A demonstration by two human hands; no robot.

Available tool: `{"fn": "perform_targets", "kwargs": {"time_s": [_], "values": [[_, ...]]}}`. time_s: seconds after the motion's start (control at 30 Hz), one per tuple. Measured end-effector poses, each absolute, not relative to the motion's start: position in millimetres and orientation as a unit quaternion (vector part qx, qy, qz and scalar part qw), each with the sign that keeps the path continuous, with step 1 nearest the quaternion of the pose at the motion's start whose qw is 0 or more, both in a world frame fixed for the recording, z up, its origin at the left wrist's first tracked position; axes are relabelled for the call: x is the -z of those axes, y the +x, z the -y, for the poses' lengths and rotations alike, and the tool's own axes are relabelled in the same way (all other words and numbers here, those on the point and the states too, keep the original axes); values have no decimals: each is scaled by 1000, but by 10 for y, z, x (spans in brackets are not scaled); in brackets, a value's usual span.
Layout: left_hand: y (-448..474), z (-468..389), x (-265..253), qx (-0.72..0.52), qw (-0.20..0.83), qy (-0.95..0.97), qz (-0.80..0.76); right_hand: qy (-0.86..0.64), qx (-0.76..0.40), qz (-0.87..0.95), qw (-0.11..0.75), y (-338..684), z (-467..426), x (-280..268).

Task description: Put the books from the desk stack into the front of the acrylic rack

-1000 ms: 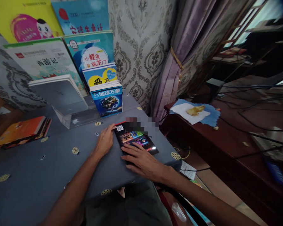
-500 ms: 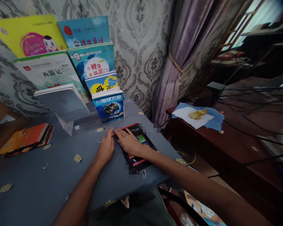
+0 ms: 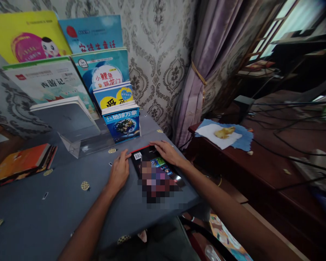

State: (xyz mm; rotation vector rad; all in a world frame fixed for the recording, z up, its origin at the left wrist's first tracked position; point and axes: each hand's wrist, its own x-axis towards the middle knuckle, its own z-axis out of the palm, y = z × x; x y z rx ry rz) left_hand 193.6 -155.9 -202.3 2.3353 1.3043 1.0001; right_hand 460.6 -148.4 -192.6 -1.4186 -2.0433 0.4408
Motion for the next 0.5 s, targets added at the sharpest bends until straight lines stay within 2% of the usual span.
{"fn": "perform_targets", "kwargs": {"time_s": [0.17, 0.33, 0.5], "values": [[1935, 1581, 1977, -323, 106, 827, -448, -517, -249, 708, 412, 4719, 1358, 2015], [2072, 1549, 1896, -266, 52, 867, -418, -507, -289, 677, 448, 4733, 1281, 2075], [2359, 1402, 1868, -208, 87, 900, -373, -507, -289, 675, 452, 4733, 1300, 2065]]}}
